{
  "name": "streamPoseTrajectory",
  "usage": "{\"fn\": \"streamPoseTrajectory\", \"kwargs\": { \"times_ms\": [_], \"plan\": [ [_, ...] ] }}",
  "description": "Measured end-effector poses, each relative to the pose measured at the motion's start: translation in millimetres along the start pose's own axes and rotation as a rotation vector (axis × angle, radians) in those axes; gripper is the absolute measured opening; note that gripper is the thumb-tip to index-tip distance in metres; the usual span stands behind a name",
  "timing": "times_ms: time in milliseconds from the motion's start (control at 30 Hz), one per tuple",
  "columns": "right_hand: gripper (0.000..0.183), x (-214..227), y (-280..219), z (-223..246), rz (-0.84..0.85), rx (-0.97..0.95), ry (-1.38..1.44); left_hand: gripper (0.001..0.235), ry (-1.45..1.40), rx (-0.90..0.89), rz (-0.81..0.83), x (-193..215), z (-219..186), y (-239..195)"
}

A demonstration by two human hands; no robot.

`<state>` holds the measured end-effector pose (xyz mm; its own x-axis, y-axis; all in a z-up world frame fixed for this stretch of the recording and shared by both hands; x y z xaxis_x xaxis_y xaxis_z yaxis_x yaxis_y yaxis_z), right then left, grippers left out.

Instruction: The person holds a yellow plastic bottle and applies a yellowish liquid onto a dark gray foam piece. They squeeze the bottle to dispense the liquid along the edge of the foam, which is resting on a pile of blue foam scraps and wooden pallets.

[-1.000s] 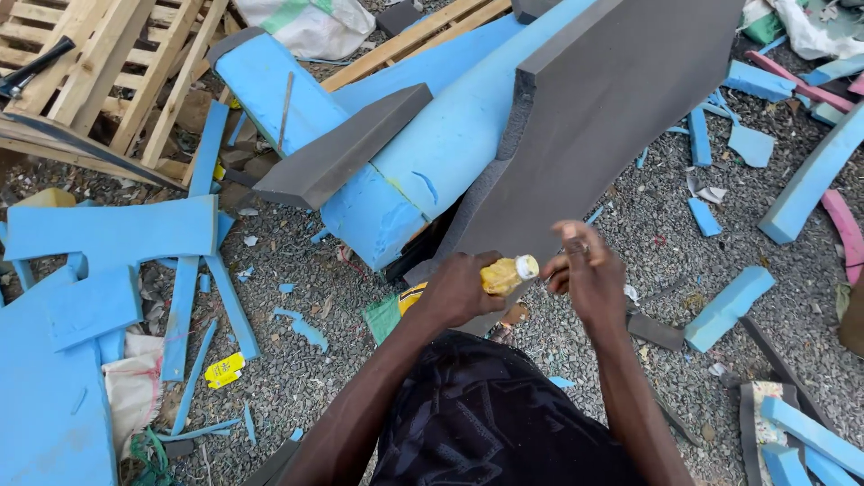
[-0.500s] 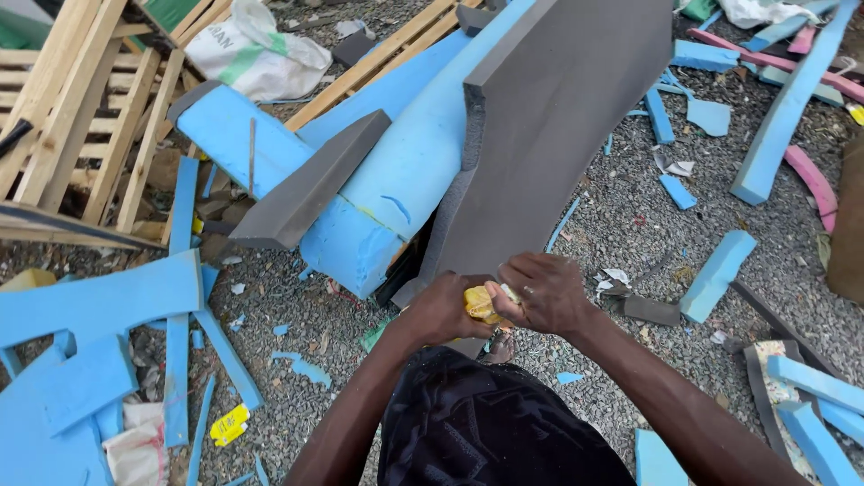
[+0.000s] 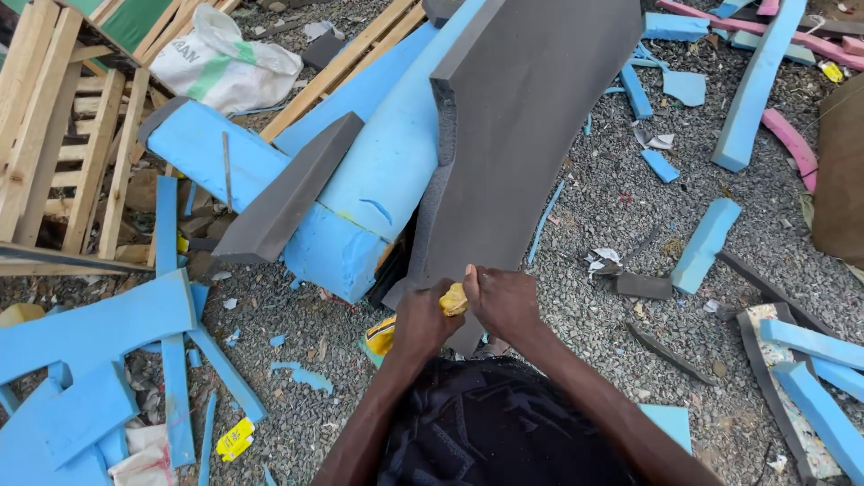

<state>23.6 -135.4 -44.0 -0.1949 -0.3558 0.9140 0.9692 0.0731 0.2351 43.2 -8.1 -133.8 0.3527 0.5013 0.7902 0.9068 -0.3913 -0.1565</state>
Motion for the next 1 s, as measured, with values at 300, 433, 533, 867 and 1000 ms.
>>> {"fn": "streamPoseTrajectory", "kwargs": {
  "times_ms": [300, 433, 533, 867, 1000],
  "plan": [
    [0.028, 4, -35, -98, 0.035, -0.81, 1.052, 0.077, -0.745, 0.311, -0.404, 39, 41, -14],
    [0.027, 8, -39, -78, 0.115, -0.797, 1.003, 0.05, -1.08, 0.327, -0.419, 39, 50, -10],
    [0.084, -10, -31, -34, 0.324, -0.702, 1.217, 0.039, -1.274, 0.254, -0.453, 51, 34, 0],
    [0.056, -128, -44, -10, 0.352, -1.028, 1.847, 0.022, -1.733, -0.02, -0.467, 84, 33, -9],
    [0.049, -144, -35, 15, 0.225, -1.071, 1.99, 0.026, -1.859, -0.014, -0.518, 69, 74, -2]
  ]
}}
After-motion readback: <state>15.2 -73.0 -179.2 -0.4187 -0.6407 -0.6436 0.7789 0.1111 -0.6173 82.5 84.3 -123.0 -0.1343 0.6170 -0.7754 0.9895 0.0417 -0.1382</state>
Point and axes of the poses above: each hand's wrist, its own y-axis towards the middle knuckle, its own x-axis out of the back of the hand, z = x × y, the point moved 8 cm from there along y, towards the middle knuckle, and after that the axes turned 4 degrees about y, right-handed, at the moved point
